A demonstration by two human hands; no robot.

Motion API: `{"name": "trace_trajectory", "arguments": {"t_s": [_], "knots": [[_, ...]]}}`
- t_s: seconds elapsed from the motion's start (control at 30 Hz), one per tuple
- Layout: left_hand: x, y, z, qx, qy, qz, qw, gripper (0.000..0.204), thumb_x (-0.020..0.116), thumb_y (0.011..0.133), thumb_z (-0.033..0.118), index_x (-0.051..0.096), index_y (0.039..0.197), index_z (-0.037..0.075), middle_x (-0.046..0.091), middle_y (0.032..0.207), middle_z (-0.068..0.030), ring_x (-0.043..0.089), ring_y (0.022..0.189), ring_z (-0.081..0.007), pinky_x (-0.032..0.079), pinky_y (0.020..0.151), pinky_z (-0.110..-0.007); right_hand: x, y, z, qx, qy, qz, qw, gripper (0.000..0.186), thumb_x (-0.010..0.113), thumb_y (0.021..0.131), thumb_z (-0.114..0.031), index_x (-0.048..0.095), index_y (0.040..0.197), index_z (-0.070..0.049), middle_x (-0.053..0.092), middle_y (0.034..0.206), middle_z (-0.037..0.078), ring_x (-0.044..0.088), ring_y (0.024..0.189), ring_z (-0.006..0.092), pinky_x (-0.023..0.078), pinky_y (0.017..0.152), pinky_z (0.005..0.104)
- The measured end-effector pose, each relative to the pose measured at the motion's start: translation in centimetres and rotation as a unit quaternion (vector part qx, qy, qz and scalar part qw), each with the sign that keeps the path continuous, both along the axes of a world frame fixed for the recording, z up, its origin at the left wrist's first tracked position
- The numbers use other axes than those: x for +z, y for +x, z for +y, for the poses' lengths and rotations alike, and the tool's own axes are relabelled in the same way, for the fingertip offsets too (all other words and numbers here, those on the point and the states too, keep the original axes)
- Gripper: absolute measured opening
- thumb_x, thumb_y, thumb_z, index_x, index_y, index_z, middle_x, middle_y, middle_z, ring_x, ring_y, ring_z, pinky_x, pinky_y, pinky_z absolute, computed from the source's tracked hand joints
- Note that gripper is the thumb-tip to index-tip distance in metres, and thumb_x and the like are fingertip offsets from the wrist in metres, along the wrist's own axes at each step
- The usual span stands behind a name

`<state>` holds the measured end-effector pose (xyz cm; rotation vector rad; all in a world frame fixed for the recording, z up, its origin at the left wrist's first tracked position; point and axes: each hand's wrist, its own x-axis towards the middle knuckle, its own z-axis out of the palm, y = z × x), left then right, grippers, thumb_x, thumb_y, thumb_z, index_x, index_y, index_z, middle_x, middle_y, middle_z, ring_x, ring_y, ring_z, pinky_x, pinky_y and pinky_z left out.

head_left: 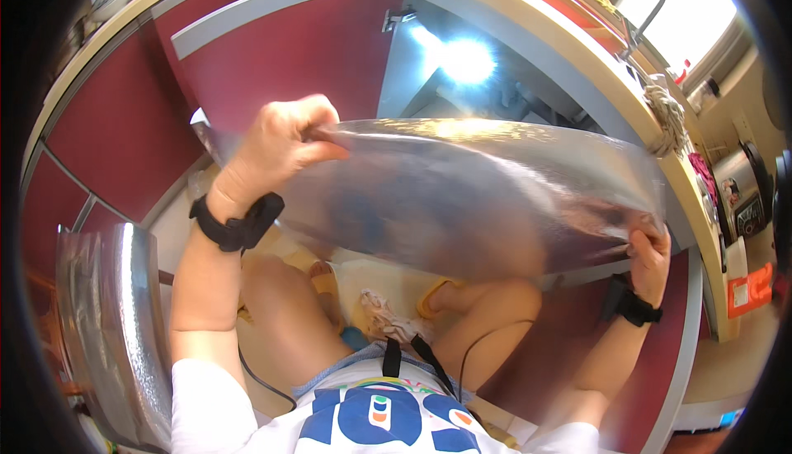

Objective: The person cuts a sheet of silver insulation with scissors. Then, they peel the adhesive backing from the sheet and stick it onto the interior back panel of a kitchen cabinet.

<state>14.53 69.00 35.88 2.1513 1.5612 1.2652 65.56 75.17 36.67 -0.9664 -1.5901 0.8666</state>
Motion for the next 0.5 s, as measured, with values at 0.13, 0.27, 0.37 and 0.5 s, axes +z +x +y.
{"name": "trace_trajectory", "arguments": {"t_s": [0.13,0.27,0.37,0.5], "knots": [[0.6,-3.7,-2.8,0.008,-0.119,-0.074,0.990,0.022,0.069,0.062,0.000,0.055,0.079,0.003,0.061,0.069,-0.0014,0.056,0.064,-0.0085,0.043,0.060,-0.024,0.2,3.2,-0.7,-0.073,0.048,0.035,0.996,0.020,0.061,0.082,0.000,0.062,0.102,-0.003,0.062,0.095,0.002,0.056,0.088,0.0127,0.041,0.085,0.0256],[-3.4,-9.9,-4.5,0.049,-0.126,0.031,0.990,0.017,0.067,0.058,0.001,0.055,0.071,0.001,0.060,0.065,-0.0029,0.057,0.064,-0.0113,0.045,0.063,-0.026,-1.9,8.8,-0.2,-0.074,0.037,0.097,0.992,0.025,0.058,0.084,0.002,0.061,0.108,-0.005,0.062,0.104,0.004,0.057,0.096,0.0148,0.040,0.091,0.0285],[-6.3,-13.7,-5.5,0.139,-0.164,0.057,0.975,0.015,0.066,0.056,0.001,0.059,0.069,0.000,0.061,0.065,-0.0057,0.058,0.064,-0.0126,0.046,0.063,-0.026,-2.2,10.6,-0.1,-0.040,0.041,0.100,0.993,0.025,0.059,0.084,0.001,0.060,0.107,-0.006,0.062,0.104,0.003,0.056,0.098,0.0141,0.040,0.090,0.0277],[-8.6,-16.9,-6.5,0.192,-0.186,0.177,0.947,0.015,0.068,0.057,0.001,0.064,0.071,0.000,0.061,0.068,-0.0089,0.059,0.066,-0.0189,0.046,0.065,-0.029,-2.4,12.4,0.7,-0.034,0.033,0.097,0.994,0.023,0.059,0.083,0.002,0.060,0.105,-0.006,0.062,0.102,0.002,0.055,0.093,0.0127,0.040,0.089,0.0259]]}}
